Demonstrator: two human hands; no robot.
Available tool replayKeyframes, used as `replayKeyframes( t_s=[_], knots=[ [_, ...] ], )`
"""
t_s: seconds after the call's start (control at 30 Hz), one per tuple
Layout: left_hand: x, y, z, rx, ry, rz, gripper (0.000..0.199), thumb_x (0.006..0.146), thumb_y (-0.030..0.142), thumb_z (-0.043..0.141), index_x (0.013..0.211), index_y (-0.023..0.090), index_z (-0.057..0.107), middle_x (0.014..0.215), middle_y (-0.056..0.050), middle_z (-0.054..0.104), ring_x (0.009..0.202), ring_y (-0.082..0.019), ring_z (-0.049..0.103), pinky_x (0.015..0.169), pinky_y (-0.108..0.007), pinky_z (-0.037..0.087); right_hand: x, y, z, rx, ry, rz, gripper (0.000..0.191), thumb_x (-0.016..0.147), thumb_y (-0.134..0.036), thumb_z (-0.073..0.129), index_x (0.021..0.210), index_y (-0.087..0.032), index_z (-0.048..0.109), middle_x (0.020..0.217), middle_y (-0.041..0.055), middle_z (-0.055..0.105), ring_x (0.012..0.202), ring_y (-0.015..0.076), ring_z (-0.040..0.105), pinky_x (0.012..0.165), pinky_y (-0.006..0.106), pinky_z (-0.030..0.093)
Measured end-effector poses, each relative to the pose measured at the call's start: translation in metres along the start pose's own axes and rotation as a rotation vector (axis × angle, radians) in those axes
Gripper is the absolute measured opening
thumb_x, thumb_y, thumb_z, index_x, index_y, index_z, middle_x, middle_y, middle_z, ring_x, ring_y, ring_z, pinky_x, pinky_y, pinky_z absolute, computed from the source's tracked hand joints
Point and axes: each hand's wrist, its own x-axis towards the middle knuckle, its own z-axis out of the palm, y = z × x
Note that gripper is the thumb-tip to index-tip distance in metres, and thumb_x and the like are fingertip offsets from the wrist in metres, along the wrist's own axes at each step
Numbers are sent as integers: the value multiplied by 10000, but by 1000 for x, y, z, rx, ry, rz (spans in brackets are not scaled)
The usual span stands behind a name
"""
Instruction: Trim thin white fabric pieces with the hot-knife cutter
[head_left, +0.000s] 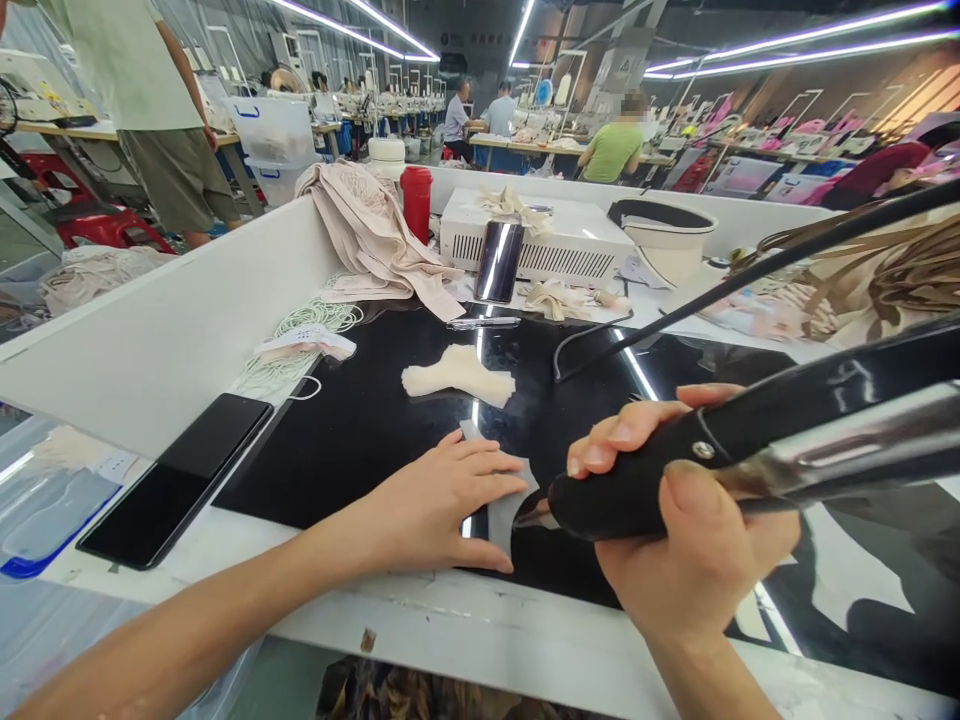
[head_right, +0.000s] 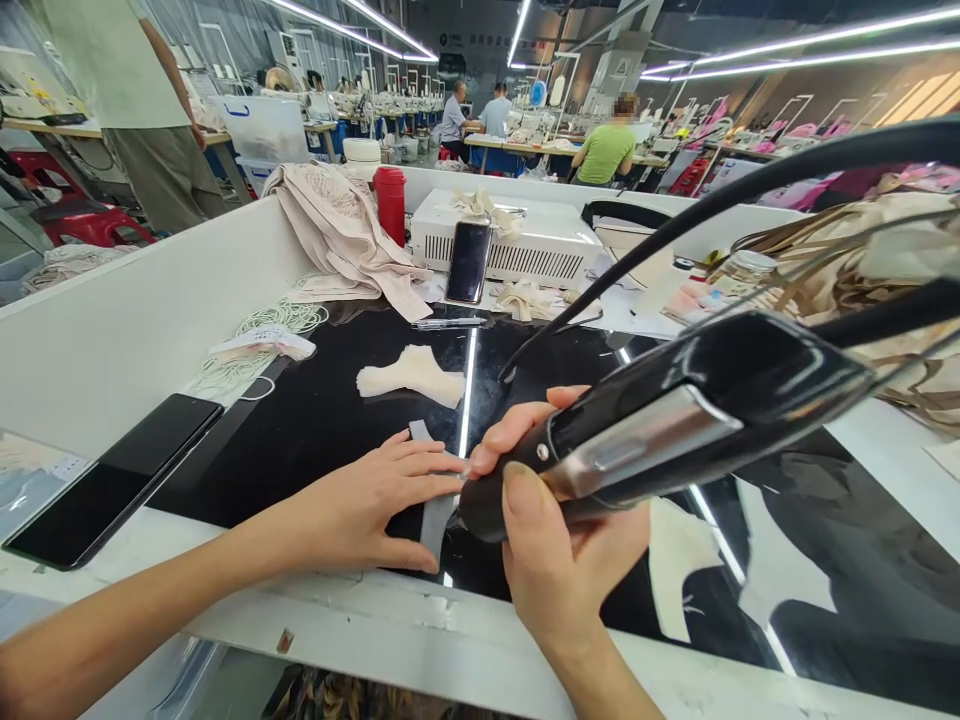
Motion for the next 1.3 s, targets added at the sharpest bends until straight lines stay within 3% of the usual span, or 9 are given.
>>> replayKeyframes(
  t_s=[0.3,0.5,0.67,0.9,1.03,1.3],
  knots=[
    [2,1,-1,20,-23,-8,746,832,499,866,1490,305,573,1599,-58,544,1539,-355,400,1298,-622,214,-14,-9,4,15,11,13,370,796,-338,844,1091,-241,641,764,-39,657,587,146,592,527,296,522],
    [-1,0,-2,-1,-15,0,719,859,469,851,1482,249,566,1598,-90,541,1534,-326,418,1314,-614,176,-9,-11,-3,-13,-9,10,374,789,-337,856,1089,-243,653,759,-40,675,588,150,619,532,303,541],
    [-2,-3,-6,16,-7,-34,537,953,393,771,1439,246,595,1568,-79,577,1538,-320,416,1307,-650,154,5,-14,-17,-61,59,-19,417,715,-347,900,1042,-243,665,734,-49,687,565,150,612,507,293,558],
    [-4,-2,-1,4,10,39,302,1010,340,699,1292,230,702,1425,-82,677,1417,-284,540,1306,-610,203,26,-15,-36,-212,208,-100,357,687,-259,834,1001,-250,663,704,-64,674,554,160,587,511,311,553],
    [-5,0,3,-20,-3,62,296,1002,321,710,1284,228,712,1403,-87,675,1351,-269,585,1303,-618,203,27,-12,-30,-179,213,-122,331,713,-240,808,1011,-244,664,715,-60,683,550,154,598,508,306,545],
    [-5,2,2,-39,-11,55,329,978,286,741,1302,244,706,1393,-71,667,1334,-265,594,1297,-627,205,13,1,-10,-65,74,-97,387,780,-330,877,1091,-240,665,788,-38,707,587,144,637,557,310,550]
  ],
)
